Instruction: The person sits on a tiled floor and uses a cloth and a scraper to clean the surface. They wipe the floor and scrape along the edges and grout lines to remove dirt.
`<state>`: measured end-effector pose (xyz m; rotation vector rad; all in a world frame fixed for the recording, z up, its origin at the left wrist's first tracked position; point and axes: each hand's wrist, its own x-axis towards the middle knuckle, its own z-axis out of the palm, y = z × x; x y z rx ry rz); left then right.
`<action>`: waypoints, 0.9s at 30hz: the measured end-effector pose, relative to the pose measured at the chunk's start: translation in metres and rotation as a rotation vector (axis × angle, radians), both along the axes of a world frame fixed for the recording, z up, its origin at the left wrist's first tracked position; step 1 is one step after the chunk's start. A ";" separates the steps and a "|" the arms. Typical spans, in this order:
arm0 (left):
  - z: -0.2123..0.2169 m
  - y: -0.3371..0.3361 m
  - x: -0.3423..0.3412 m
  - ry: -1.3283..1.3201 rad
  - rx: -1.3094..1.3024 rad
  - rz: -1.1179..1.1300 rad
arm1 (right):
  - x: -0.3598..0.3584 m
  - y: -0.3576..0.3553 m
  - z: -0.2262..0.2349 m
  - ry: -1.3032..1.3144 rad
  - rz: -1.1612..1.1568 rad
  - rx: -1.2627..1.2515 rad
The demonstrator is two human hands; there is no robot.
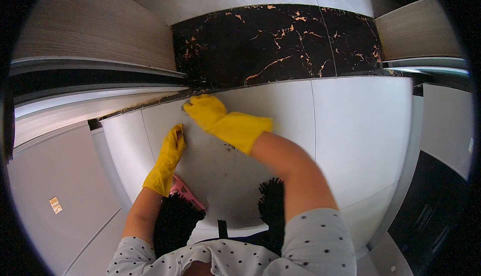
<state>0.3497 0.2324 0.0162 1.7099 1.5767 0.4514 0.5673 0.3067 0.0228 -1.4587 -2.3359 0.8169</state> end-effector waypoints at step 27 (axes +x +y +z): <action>0.036 0.020 0.015 -0.317 -0.486 0.062 | 0.150 -0.053 0.067 0.393 -0.390 -1.017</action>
